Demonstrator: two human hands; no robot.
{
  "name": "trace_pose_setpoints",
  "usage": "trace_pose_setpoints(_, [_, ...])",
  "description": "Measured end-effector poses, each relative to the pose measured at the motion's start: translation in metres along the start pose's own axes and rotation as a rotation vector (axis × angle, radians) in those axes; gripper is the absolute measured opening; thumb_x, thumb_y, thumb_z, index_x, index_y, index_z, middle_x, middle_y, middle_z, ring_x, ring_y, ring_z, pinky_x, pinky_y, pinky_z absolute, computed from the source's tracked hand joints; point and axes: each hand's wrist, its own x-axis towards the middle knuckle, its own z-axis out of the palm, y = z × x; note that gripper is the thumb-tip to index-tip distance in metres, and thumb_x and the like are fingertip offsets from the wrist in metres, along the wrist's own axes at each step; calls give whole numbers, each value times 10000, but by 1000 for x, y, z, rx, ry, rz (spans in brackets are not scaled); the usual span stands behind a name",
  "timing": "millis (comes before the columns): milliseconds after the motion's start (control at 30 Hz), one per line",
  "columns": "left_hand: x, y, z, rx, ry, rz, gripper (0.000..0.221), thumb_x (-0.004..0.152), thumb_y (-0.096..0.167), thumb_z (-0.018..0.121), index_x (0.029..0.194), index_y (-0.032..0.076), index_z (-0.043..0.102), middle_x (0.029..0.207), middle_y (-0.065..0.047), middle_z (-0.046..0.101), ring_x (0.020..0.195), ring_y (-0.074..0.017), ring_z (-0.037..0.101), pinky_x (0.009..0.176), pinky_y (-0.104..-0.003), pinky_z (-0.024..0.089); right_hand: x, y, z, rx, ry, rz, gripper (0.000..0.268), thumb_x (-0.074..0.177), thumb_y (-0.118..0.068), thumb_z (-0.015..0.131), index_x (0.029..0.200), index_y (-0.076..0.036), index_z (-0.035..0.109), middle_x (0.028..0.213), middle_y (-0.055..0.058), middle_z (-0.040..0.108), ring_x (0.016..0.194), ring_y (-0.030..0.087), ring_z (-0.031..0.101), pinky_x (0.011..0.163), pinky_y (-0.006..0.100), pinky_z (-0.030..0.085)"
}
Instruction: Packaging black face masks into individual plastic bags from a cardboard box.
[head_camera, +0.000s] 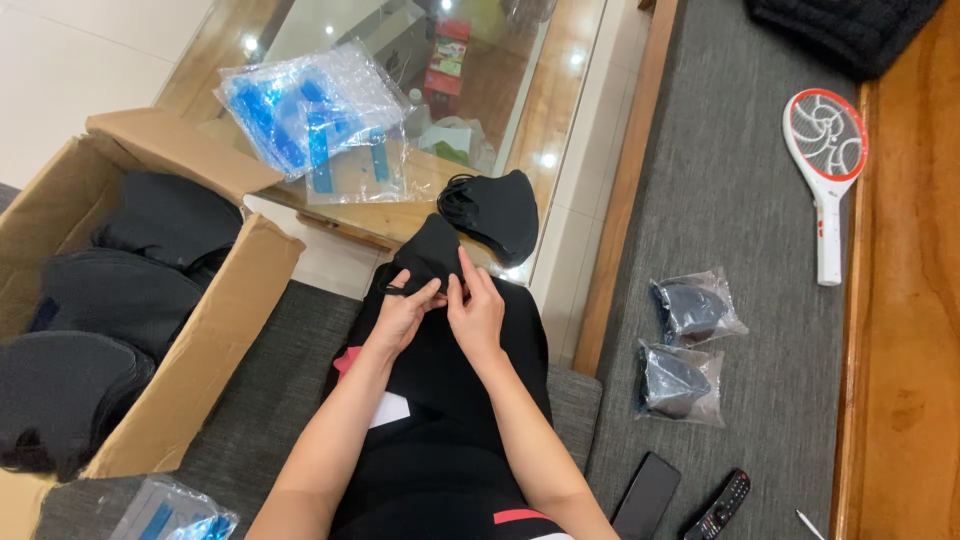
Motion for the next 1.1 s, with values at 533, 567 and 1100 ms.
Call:
trace_pose_setpoints(533, [-2,-4,-3,3,-75,88,215,845,-66,800,853,18,602,796,-180,756,639,-312,757,619,-406,664,-4,-3,-4,-110,-6,28,486,925,-181,678,1408,-151,630,1125,62,664,1038,283,685,788,386,587])
trace_pose_setpoints(567, [-4,-2,-1,6,-65,85,232,844,-71,799,863,12,583,796,-195,751,634,-317,754,615,-406,661,-3,-5,-4,-93,17,-5,477,915,-150,681,1390,-128,641,1131,77,648,1044,299,669,778,382,585])
trace_pose_setpoints(1100, [-2,-11,-4,79,-62,103,203,833,-51,829,847,15,637,769,-154,737,659,-311,762,616,-391,665,2,-6,-7,121,108,-20,300,859,-25,751,1147,-84,690,934,60,637,866,229,611,625,271,559])
